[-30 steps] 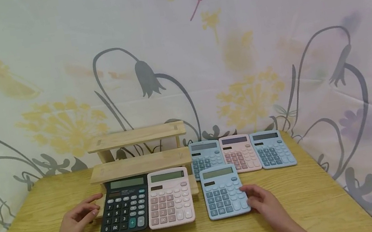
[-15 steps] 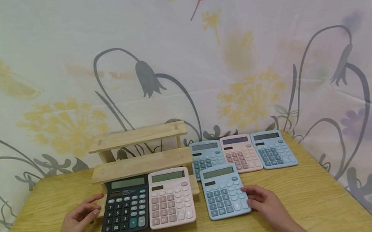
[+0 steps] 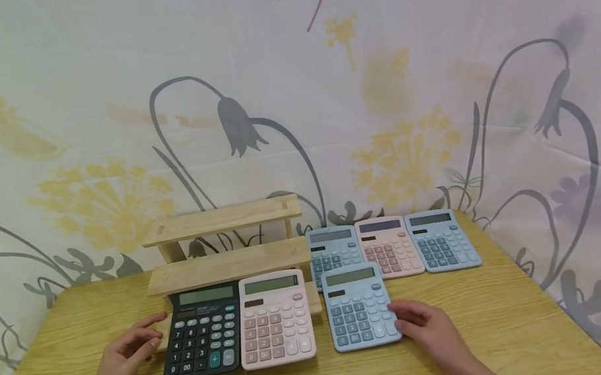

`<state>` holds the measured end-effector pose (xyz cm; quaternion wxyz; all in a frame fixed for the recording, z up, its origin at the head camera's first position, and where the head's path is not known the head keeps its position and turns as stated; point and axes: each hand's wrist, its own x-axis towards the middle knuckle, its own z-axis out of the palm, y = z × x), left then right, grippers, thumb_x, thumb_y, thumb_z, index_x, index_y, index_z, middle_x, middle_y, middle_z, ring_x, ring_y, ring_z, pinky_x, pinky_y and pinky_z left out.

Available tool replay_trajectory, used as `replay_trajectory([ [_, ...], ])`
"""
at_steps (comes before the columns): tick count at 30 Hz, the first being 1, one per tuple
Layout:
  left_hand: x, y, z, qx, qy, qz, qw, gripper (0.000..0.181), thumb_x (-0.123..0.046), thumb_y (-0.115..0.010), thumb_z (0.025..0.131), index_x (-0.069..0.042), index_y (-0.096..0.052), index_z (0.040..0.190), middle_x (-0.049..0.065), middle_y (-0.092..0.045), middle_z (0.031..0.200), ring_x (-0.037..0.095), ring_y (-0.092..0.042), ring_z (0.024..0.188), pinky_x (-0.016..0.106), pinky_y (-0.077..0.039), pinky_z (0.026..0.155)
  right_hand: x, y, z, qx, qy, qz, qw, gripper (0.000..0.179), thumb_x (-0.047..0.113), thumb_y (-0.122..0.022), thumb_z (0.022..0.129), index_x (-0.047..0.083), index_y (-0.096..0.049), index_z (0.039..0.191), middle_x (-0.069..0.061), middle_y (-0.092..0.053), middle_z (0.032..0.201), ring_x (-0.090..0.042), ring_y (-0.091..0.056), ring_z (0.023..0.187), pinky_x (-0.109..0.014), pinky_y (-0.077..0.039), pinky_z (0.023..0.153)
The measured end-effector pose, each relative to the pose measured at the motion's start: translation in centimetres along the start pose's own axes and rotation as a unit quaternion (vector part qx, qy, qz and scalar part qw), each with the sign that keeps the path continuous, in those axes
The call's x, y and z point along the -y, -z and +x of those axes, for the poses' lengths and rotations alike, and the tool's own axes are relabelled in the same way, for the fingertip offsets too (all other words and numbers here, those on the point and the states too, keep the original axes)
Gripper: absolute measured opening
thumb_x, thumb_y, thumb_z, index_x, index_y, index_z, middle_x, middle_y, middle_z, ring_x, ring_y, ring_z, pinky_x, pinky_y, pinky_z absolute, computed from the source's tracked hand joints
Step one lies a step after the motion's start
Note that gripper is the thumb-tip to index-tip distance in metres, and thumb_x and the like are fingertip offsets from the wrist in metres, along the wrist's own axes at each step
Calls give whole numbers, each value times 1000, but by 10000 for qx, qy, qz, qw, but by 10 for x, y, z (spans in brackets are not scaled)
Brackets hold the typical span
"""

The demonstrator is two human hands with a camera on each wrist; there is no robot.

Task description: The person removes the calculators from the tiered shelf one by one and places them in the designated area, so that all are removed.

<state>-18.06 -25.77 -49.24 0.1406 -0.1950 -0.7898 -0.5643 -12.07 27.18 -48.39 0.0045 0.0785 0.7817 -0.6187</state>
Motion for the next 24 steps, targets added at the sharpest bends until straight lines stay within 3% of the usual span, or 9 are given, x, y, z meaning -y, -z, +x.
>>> replay_trajectory([
  [6, -1, -1, 0, -1, 12, 37, 10000, 8, 5, -64, 93, 0, -70, 96, 4, -66, 126, 2, -63, 97, 19, -47, 69, 0, -2, -1, -153, 85, -83, 9998, 34, -1, -66, 92, -5, -65, 125, -19, -59, 134, -4, -61, 104, -21, -51, 84],
  [15, -2, -1, 0, -3, 78, 109, 9999, 7, 2, -64, 95, 0, -70, 96, 14, -65, 127, 2, -62, 99, 19, -47, 70, 2, -5, 0, -312, 111, -419, 9986, 33, 1, -68, 92, -4, -66, 125, -17, -63, 130, -5, -62, 106, -19, -51, 84],
  [24, -2, 0, -1, -7, 60, -70, 10000, 8, 6, -62, 95, 3, -69, 96, -2, -65, 126, 7, -63, 94, 21, -47, 66, -1, -7, 0, -395, 235, -529, 9975, 33, 1, -69, 92, -5, -66, 124, -16, -66, 124, -5, -64, 102, -19, -51, 83],
])
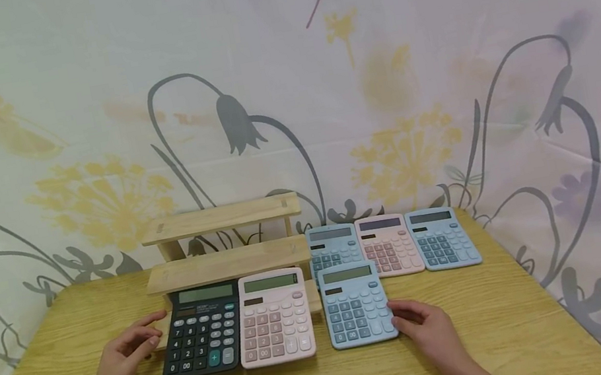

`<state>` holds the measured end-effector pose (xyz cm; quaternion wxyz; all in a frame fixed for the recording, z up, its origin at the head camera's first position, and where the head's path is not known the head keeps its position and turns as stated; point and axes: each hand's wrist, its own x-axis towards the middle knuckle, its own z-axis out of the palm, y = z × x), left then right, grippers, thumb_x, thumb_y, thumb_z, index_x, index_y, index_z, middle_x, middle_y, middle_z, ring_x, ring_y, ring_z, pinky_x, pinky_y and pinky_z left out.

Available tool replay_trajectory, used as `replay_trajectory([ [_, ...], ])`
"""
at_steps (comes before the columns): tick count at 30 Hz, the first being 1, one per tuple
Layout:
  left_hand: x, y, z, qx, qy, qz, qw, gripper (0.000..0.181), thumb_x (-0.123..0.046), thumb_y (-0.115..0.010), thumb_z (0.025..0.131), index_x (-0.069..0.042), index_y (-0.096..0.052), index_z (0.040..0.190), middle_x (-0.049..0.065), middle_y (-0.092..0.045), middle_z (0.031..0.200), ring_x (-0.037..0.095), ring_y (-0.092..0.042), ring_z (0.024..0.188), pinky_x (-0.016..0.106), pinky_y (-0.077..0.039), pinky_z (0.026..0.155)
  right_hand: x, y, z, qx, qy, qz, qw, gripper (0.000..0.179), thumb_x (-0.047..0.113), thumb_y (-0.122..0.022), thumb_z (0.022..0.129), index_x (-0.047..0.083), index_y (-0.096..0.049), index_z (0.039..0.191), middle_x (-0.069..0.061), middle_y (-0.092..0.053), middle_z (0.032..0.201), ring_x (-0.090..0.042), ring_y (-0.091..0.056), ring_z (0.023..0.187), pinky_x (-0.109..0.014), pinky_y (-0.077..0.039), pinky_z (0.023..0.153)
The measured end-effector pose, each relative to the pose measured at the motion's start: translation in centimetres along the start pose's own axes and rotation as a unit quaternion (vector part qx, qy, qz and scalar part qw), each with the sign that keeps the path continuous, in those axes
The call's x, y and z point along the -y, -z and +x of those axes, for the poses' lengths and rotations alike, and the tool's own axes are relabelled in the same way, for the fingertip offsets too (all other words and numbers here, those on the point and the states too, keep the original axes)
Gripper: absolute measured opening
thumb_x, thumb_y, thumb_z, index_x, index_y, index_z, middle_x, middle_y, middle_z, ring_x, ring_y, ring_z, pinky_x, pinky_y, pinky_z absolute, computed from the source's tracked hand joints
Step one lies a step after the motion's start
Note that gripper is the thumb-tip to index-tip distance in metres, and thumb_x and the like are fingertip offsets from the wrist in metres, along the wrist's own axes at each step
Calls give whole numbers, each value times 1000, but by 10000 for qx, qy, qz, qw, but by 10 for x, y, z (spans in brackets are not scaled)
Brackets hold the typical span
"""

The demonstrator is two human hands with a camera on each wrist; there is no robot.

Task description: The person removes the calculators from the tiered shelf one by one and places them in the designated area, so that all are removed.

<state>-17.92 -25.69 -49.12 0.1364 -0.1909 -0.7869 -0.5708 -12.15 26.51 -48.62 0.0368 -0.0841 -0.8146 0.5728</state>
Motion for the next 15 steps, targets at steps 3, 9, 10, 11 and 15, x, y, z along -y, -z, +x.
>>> replay_trajectory([
  [3, 0, 1, 0, -4, -23, -29, 10000, 9, 8, -62, 93, 3, -69, 96, -4, -65, 125, 6, -62, 95, 21, -46, 66, 1, 0, 0, -21, 35, -43, 10000, 32, 1, -70, 91, -4, -67, 123, -15, -67, 123, -6, -64, 102, -20, -51, 83],
  [9, 1, 1, 0, -6, -19, -30, 10000, 8, 6, -62, 94, 3, -69, 96, -6, -65, 125, 4, -62, 90, 21, -46, 65, 1, -1, 1, -46, 60, -175, 9998, 29, 1, -70, 91, -1, -70, 120, -12, -70, 119, -7, -65, 103, -20, -51, 84],
  [10, 1, 1, 0, -7, -16, -30, 10000, 7, 5, -62, 95, 3, -69, 96, -6, -65, 125, 4, -62, 89, 21, -46, 65, 1, -1, 1, -43, 77, -208, 9997, 29, 1, -70, 91, 0, -70, 119, -12, -70, 118, -7, -65, 103, -20, -50, 85],
  [11, 0, 1, 0, -4, -13, -27, 10000, 7, 4, -62, 95, 3, -69, 96, -6, -65, 125, 4, -62, 89, 22, -46, 64, 0, -1, 1, -40, 101, -234, 9997, 28, 0, -70, 90, 0, -71, 119, -11, -70, 117, -7, -65, 103, -20, -50, 85],
  [15, 0, 1, 0, -2, -14, 0, 10000, 6, 3, -63, 95, 2, -69, 96, -6, -65, 125, 5, -62, 88, 22, -46, 64, -1, -1, 1, -11, 285, -314, 9991, 27, 0, -70, 90, 1, -72, 117, -10, -71, 116, -8, -65, 104, -20, -50, 86],
])
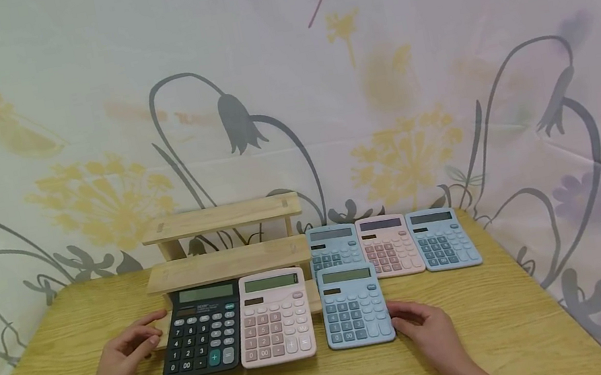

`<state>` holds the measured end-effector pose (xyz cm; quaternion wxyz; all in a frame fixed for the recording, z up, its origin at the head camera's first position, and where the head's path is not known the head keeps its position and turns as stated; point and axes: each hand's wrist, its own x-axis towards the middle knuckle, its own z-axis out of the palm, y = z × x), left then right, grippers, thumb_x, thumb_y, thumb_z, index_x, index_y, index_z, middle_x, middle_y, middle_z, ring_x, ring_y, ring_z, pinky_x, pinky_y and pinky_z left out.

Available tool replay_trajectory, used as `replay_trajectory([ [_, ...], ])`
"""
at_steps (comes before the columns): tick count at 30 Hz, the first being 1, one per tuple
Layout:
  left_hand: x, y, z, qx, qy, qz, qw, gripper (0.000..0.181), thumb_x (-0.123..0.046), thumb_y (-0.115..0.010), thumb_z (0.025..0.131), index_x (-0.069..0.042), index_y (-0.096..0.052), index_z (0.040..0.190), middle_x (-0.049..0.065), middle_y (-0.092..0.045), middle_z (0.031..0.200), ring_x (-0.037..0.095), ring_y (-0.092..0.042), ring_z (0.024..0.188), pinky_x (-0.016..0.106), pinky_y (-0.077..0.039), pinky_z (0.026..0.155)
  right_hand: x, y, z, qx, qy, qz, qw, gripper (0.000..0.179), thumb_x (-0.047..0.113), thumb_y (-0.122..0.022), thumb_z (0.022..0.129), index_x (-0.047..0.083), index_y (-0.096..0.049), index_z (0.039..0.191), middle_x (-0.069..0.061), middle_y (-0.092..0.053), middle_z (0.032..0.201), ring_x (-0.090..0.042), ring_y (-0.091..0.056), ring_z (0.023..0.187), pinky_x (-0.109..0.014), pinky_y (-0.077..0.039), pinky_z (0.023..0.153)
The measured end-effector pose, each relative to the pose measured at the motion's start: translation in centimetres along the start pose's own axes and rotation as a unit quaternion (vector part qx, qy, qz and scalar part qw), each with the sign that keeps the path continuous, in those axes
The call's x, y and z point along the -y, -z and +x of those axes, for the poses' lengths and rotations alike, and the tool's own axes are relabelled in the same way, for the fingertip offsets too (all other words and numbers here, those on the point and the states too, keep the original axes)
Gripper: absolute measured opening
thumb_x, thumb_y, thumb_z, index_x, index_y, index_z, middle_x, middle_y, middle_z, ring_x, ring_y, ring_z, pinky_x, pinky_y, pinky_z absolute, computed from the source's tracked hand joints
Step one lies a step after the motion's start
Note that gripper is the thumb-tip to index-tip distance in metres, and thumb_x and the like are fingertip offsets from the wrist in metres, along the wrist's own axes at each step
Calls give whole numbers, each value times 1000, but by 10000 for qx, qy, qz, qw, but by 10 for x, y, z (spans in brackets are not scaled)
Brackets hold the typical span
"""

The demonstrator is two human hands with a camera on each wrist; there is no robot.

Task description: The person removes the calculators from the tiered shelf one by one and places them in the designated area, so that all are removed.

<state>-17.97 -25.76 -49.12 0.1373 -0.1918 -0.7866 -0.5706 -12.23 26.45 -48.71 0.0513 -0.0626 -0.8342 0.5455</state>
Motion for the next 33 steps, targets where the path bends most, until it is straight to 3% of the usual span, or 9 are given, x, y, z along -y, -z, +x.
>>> replay_trajectory([
  [12, 1, 1, -1, 22, 45, -13, 10000, 11, 8, -60, 94, 3, -69, 96, -6, -65, 126, 4, -62, 95, 22, -47, 65, 1, -1, -1, 97, 211, -103, 9997, 28, 4, -72, 90, 2, -72, 118, -9, -69, 122, -10, -62, 113, -17, -46, 89],
  [20, 0, 0, -1, 15, 19, 24, 10000, 12, 8, -60, 94, 1, -69, 96, -6, -65, 126, 1, -62, 92, 21, -47, 66, 0, 0, -1, 148, 280, -183, 9993, 30, 4, -72, 91, 2, -71, 121, -10, -66, 127, -11, -60, 116, -19, -47, 91],
  [33, 0, 0, 0, 28, 37, 45, 10000, 8, 3, -61, 96, 2, -69, 96, -4, -65, 127, 3, -63, 90, 22, -47, 65, 1, -1, 0, 243, 51, -313, 9992, 33, 2, -68, 93, 4, -69, 125, -6, -68, 124, -11, -59, 118, -18, -45, 93],
])
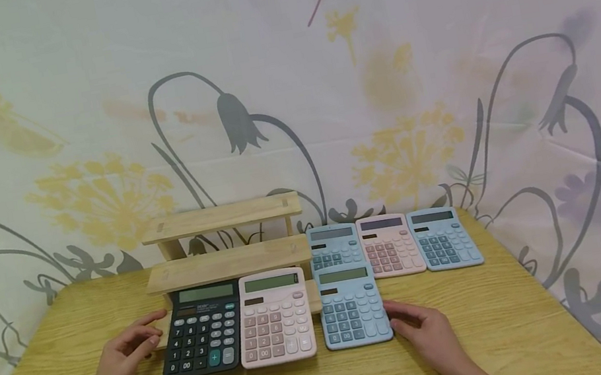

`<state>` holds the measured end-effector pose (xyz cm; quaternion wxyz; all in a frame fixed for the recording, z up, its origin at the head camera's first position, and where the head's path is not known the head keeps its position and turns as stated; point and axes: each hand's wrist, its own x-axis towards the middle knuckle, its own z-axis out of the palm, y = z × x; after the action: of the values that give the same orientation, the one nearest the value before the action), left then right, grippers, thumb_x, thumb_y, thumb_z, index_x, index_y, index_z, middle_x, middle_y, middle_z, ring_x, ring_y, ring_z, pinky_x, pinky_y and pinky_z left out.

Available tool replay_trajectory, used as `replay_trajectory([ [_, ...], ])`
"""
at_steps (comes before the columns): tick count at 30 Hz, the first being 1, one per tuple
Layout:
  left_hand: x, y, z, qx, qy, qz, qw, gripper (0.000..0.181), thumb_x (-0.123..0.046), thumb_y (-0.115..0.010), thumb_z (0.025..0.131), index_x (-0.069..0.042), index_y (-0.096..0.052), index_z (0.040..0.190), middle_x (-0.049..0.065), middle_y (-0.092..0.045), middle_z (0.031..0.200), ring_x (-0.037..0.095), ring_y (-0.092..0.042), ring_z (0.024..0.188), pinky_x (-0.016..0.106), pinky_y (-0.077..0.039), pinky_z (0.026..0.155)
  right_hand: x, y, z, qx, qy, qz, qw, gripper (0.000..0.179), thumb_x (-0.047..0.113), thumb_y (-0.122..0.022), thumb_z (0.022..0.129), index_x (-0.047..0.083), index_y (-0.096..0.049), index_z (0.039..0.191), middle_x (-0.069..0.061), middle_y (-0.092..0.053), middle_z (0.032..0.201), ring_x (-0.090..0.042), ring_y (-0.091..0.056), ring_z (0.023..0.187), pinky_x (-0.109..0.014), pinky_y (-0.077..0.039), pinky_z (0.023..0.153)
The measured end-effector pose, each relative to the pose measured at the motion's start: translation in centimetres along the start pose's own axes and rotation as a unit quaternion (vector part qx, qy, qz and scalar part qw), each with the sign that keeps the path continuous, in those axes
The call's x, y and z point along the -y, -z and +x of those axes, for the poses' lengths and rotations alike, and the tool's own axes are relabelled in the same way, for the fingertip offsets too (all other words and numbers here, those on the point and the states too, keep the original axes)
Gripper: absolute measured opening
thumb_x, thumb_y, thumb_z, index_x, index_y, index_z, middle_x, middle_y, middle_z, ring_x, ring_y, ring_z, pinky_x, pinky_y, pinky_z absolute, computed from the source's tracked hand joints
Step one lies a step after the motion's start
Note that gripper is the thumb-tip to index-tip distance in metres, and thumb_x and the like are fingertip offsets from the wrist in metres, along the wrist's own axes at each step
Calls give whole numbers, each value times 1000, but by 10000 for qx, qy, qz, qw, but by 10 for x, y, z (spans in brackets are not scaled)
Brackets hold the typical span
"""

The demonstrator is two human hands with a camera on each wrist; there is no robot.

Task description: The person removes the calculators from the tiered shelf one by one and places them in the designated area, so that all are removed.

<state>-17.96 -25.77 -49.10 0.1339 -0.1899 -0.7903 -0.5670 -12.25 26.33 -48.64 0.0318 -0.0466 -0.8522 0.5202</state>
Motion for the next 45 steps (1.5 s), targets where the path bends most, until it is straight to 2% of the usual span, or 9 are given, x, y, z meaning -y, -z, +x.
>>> replay_trajectory([
  [19, -3, -2, -1, -41, -1, 20, 10000, 6, 2, -63, 95, 1, -69, 96, -1, -66, 126, 6, -63, 87, 22, -47, 64, 4, 1, -1, -75, -23, -2, 10000, 30, 2, -67, 93, 2, -69, 123, -9, -68, 123, -19, -60, 119, -18, -46, 91],
  [26, -2, -2, -1, -44, -28, 54, 10000, 8, 4, -62, 95, 1, -69, 96, 1, -66, 126, 3, -62, 91, 21, -47, 66, 2, 1, -2, -117, -32, 25, 9999, 30, 3, -68, 93, 3, -70, 122, -7, -69, 121, -14, -62, 116, -17, -46, 91],
  [30, -1, -1, 0, -61, -17, 82, 9999, 9, 5, -61, 95, 1, -69, 96, 1, -66, 126, 6, -63, 92, 21, -47, 66, 2, 0, -2, -157, 33, 62, 9999, 29, 4, -68, 93, 2, -70, 122, -8, -70, 121, -12, -63, 113, -17, -46, 90],
  [35, 1, 0, 0, -59, -15, 100, 9999, 12, 8, -60, 94, 0, -70, 96, -4, -65, 127, 4, -62, 94, 21, -47, 66, 4, 0, -2, -248, -75, 65, 9996, 26, 7, -65, 96, 3, -71, 121, -7, -71, 118, -7, -62, 110, -15, -45, 90],
  [37, 1, 0, 0, -55, -23, 101, 9999, 12, 8, -60, 94, 0, -70, 97, -7, -65, 127, 2, -62, 93, 21, -47, 66, 5, 0, -2, -279, -134, 101, 9995, 25, 7, -63, 97, 2, -71, 120, -7, -72, 116, -5, -62, 108, -14, -44, 89],
  [41, 1, 0, 1, -58, -32, 37, 10000, 11, 7, -60, 95, 1, -69, 96, -11, -64, 125, 2, -62, 91, 21, -47, 65, 6, -1, -2, -263, -296, 506, 9979, 25, 2, -58, 98, -3, -68, 121, -12, -71, 116, -5, -64, 104, -17, -47, 88],
  [45, 0, -1, 0, -62, -33, 11, 10000, 8, 4, -62, 95, 1, -69, 96, -8, -65, 125, 4, -62, 90, 21, -47, 65, 11, -1, -4, -311, -418, 803, 9954, 27, 1, -53, 100, -7, -65, 123, -17, -68, 120, -4, -63, 103, -21, -51, 87],
])
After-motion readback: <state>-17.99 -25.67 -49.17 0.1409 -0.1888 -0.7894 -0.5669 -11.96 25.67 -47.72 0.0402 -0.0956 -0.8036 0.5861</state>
